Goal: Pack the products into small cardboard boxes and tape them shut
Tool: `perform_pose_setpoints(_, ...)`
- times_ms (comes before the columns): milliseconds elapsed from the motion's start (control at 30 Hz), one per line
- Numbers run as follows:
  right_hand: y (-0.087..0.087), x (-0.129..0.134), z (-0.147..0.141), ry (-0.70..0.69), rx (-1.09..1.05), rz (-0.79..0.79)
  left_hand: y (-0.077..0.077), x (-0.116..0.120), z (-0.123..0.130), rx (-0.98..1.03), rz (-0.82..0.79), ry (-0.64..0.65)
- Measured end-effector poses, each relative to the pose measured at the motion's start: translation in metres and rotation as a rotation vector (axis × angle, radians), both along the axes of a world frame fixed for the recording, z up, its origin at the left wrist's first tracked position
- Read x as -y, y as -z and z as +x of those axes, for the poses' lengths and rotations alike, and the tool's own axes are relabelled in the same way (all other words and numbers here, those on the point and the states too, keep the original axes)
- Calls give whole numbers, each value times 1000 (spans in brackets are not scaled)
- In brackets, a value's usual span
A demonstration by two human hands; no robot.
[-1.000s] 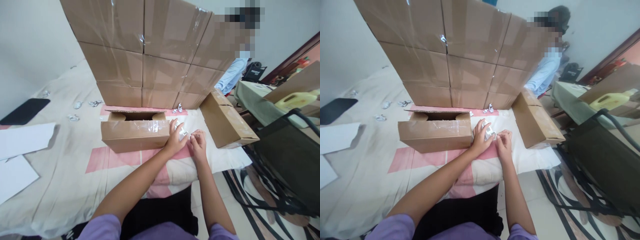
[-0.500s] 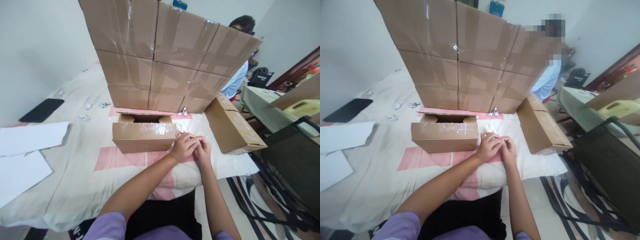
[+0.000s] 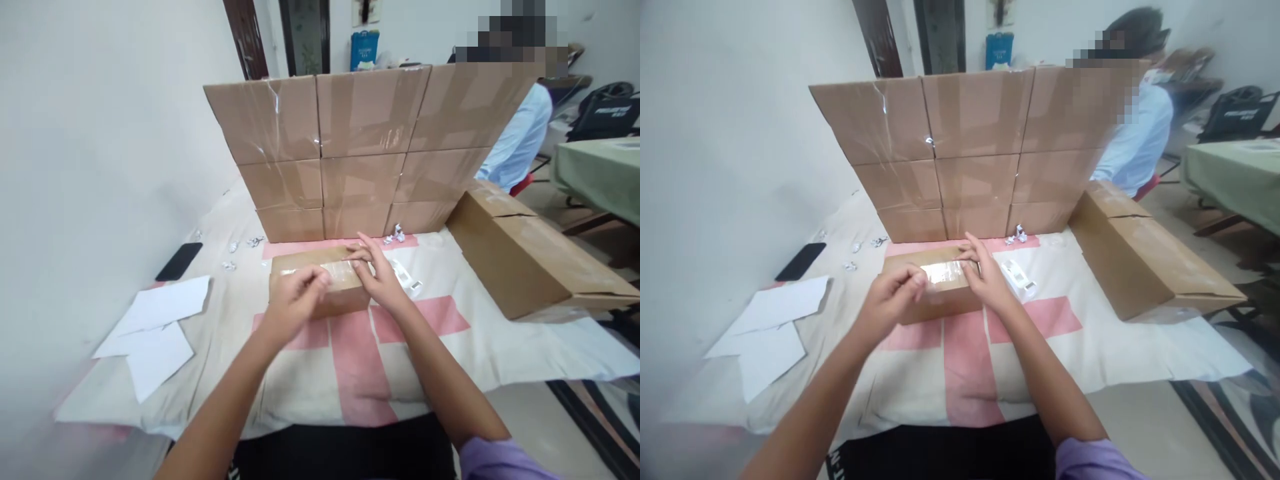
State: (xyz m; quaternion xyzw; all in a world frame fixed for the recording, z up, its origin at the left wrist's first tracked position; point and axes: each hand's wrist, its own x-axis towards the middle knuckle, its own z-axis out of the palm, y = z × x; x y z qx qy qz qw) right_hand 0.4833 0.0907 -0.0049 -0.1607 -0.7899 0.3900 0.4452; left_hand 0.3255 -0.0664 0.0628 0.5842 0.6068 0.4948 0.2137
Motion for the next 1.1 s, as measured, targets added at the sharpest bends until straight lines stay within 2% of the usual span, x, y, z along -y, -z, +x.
perform_pose_setpoints(67,10,-3,-4,-12,-47,-67,-12,-14,-24,2,-151,5)
perform_pose_setpoints(133,16,-2,-5,-4,-74,-84,-18,-29,-40,-43,-249,58)
perform_pose_setpoints(267,16,1,-2,-32,-97,-105,-15,-51,-52,-97,-363,132)
perform_pose_setpoints(400,13,2,-2,-62,-98,-143,-2,-57,-51,-178,-349,41)
perform_pose_setpoints(533,13,2,-1,-74,-84,-169,9,-57,-48,-384,-312,-60)
perform_pose_setpoints(667,15,3,-2,-81,-73,-150,14,-58,-45,-611,-337,-236)
perform_pose_setpoints(800,9,3,4,-94,-24,-151,13,-63,-44,-598,-438,-192)
perform_pose_setpoints(867,2,-5,14,-113,13,-184,12,-64,-45,-581,-442,-197)
perform_pose_setpoints(933,-6,-23,30,-72,22,-220,12,-62,-46,-572,-436,-207)
perform_pose_setpoints(1033,-11,-65,61,121,62,-221,12,-49,-47,-572,-447,-209)
perform_pose_setpoints(1100,-5,-98,81,253,158,-191,13,-37,-48,-583,-469,-207)
